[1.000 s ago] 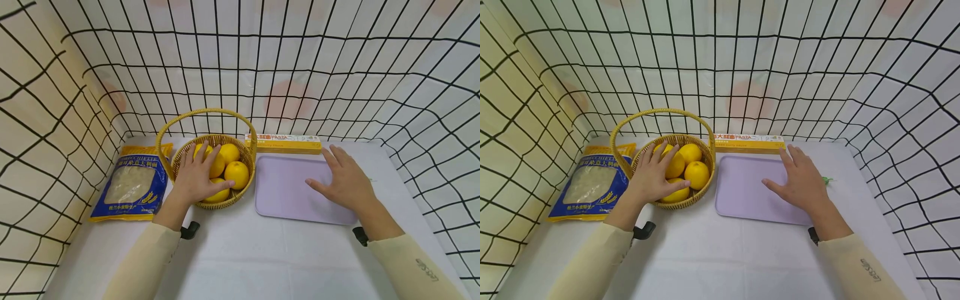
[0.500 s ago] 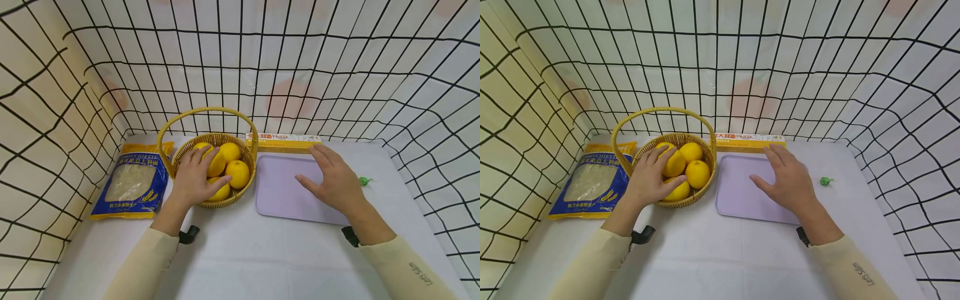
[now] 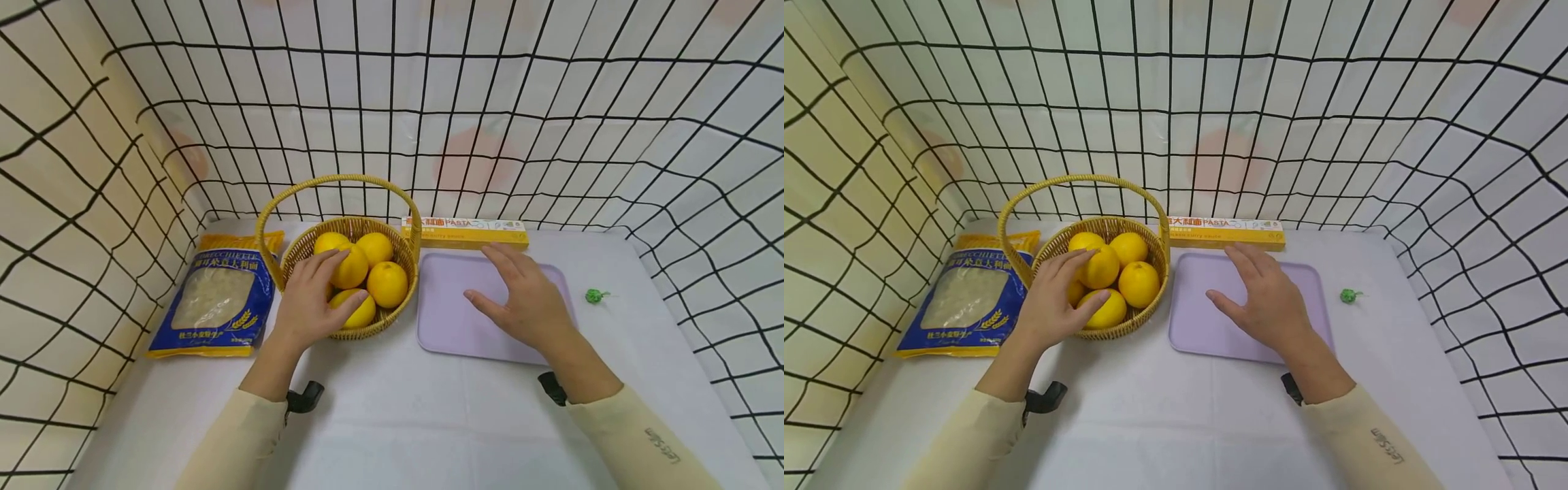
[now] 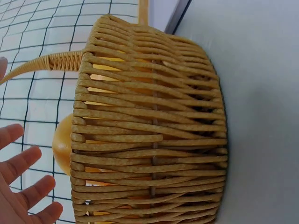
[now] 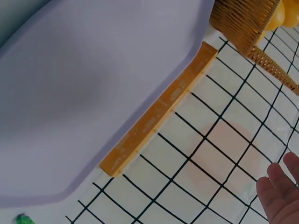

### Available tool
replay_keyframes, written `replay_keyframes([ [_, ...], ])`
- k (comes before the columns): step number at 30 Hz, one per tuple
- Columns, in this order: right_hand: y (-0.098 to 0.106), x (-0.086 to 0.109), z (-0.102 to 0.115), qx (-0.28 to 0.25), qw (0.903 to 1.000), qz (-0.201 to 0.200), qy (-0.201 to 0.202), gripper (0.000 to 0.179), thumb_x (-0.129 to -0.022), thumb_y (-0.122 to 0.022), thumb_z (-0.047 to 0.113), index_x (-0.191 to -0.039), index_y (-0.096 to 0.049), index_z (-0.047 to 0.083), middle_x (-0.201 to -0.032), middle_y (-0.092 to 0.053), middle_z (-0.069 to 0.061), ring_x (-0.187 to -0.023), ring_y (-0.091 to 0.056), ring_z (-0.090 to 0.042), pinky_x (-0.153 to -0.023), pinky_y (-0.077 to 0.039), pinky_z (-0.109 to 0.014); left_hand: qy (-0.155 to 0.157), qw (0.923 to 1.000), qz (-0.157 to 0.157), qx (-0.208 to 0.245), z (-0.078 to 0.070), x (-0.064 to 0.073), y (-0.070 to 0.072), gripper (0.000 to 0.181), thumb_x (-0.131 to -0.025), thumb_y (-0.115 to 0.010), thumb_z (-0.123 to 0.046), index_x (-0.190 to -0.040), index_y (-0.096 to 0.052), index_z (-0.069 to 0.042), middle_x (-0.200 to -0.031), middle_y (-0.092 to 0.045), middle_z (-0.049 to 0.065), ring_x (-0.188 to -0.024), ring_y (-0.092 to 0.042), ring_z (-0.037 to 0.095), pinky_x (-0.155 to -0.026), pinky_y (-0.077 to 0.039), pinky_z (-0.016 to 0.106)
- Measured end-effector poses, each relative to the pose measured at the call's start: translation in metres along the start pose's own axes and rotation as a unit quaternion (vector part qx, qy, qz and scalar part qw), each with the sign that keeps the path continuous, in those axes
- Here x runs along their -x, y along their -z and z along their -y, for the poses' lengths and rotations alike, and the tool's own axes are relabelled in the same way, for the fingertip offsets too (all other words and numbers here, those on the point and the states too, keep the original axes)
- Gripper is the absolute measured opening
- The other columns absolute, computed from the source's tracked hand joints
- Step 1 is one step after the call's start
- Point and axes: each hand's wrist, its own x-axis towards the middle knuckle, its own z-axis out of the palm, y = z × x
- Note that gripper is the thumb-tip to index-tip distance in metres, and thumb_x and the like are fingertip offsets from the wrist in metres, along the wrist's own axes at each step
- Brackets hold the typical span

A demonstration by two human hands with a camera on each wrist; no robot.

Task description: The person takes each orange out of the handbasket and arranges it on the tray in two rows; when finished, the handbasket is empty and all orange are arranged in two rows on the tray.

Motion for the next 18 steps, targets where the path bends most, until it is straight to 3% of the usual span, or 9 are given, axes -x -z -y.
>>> replay_keyframes([
  [5,-0.006,0.001,0.005,-0.02,0.9998,0.001,-0.001,0.078,-0.087,-0.078,0.043,-0.151,-0.045,0.013,-0.151,-0.052,-0.015,-0.139,-0.049,-0.037,-0.102,-0.05,-0.06,0.015,0.9985,-0.02,0.048,0.004,0.011,-0.002,0.068,-0.087,-0.072,-0.045,-0.145,-0.054,-0.013,-0.147,-0.055,0.01,-0.135,-0.046,0.034,-0.114,-0.037,0.055],
  [12,-0.014,-0.001,0.01,-0.039,0.9992,-0.011,0.003,0.076,-0.085,-0.079,0.044,-0.148,-0.049,0.012,-0.149,-0.054,-0.014,-0.137,-0.051,-0.036,-0.102,-0.051,-0.059,0.027,0.9905,-0.092,0.098,0.008,0.025,-0.008,0.064,-0.084,-0.075,-0.033,-0.141,-0.058,-0.011,-0.142,-0.058,0.011,-0.129,-0.043,0.035,-0.107,-0.036,0.054],
  [18,-0.022,-0.005,0.018,-0.061,0.9982,0.002,0.003,0.075,-0.087,-0.077,0.045,-0.149,-0.049,0.013,-0.15,-0.055,-0.012,-0.137,-0.052,-0.034,-0.104,-0.05,-0.058,0.042,0.9827,-0.137,0.118,0.014,0.037,-0.018,0.057,-0.085,-0.075,-0.028,-0.136,-0.061,-0.009,-0.135,-0.061,0.014,-0.122,-0.038,0.039,-0.099,-0.032,0.05],
])
